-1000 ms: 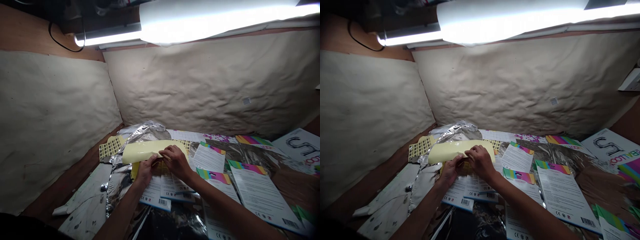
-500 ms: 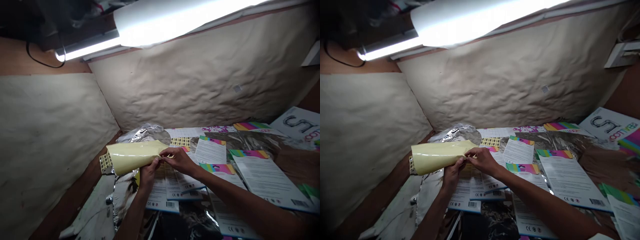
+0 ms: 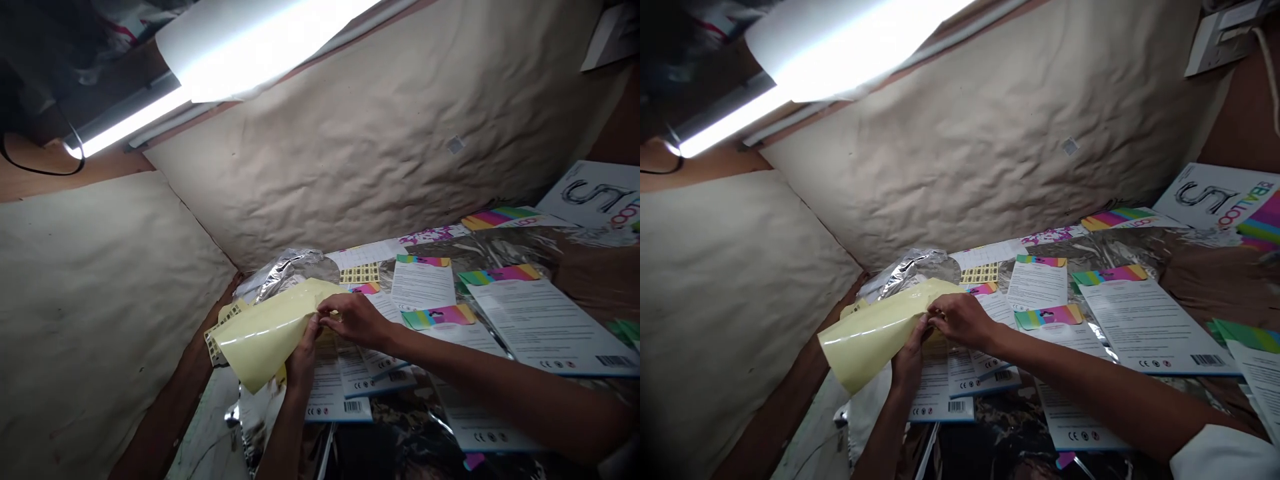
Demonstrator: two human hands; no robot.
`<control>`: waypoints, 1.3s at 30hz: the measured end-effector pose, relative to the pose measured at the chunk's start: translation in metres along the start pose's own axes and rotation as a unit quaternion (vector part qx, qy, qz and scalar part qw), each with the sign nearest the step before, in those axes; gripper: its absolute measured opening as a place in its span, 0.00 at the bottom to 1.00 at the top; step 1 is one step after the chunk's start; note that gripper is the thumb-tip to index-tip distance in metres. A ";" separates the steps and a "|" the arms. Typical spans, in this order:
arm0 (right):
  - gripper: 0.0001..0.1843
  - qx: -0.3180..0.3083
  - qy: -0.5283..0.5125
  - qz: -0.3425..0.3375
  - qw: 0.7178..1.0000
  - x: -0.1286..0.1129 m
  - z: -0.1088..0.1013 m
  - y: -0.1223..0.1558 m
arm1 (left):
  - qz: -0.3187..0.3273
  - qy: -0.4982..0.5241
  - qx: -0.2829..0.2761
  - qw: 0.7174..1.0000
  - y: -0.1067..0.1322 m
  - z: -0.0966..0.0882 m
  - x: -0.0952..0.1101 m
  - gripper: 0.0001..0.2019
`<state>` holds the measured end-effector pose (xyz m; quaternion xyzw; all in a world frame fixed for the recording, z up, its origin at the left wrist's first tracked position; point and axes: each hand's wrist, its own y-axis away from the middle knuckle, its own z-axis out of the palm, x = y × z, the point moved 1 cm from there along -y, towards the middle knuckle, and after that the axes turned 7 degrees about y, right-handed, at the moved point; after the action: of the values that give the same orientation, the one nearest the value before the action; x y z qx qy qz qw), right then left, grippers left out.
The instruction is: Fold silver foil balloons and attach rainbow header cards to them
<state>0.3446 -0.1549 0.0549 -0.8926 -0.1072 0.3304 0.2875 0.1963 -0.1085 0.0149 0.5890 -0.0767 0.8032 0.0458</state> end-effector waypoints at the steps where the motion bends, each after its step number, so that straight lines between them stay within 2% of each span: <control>1: 0.08 0.002 0.011 -0.003 1.000 0.000 0.000 0.001 | 0.014 -0.026 0.002 1.000 0.000 -0.001 0.001 0.19; 6: 0.10 -0.003 0.046 0.012 0.999 -0.001 -0.003 0.001 | 0.112 -0.126 0.027 0.985 0.002 -0.003 0.006 0.18; 10: 0.09 -0.005 0.077 0.020 0.997 -0.001 -0.011 -0.004 | 0.135 -0.158 0.026 0.978 0.004 -0.002 0.009 0.17; 12: 0.08 0.001 0.055 0.041 0.998 0.001 -0.018 -0.008 | 0.146 -0.156 0.024 0.977 0.004 -0.001 0.012 0.16; 16: 0.07 -0.022 -0.032 0.101 0.994 0.004 -0.029 -0.015 | 0.114 -0.137 0.010 0.984 0.003 -0.001 0.014 0.10; 18: 0.06 -0.058 -0.046 0.082 0.994 0.002 -0.027 -0.015 | 0.098 -0.137 0.008 0.986 0.003 0.000 0.014 0.10; 20: 0.08 -0.075 -0.031 0.034 0.996 -0.002 -0.021 -0.011 | 0.089 -0.136 0.009 0.987 0.004 0.001 0.012 0.11; 23: 0.11 -0.055 0.018 -0.013 0.998 -0.005 -0.012 -0.004 | 0.094 -0.131 0.001 0.987 0.005 0.002 0.012 0.11; 28: 0.09 -0.018 0.038 0.010 0.999 -0.001 -0.009 0.003 | 0.124 -0.173 -0.003 0.977 0.009 0.003 0.014 0.10; 34: 0.10 -0.032 0.064 -0.005 0.997 0.001 -0.008 0.013 | 0.085 -0.060 0.010 0.995 0.010 0.008 0.013 0.11; 36: 0.10 -0.034 0.083 -0.004 0.996 0.002 -0.006 0.015 | 0.072 -0.070 0.000 0.995 0.011 0.010 0.013 0.11; 39: 0.09 -0.028 0.098 -0.005 0.995 0.003 -0.003 0.016 | 0.087 -0.115 0.003 0.990 0.012 0.010 0.015 0.11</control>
<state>0.3493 -0.1686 0.0456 -0.9279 -0.0918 0.2364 0.2732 0.1995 -0.1220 0.0310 0.6683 -0.1303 0.7315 -0.0351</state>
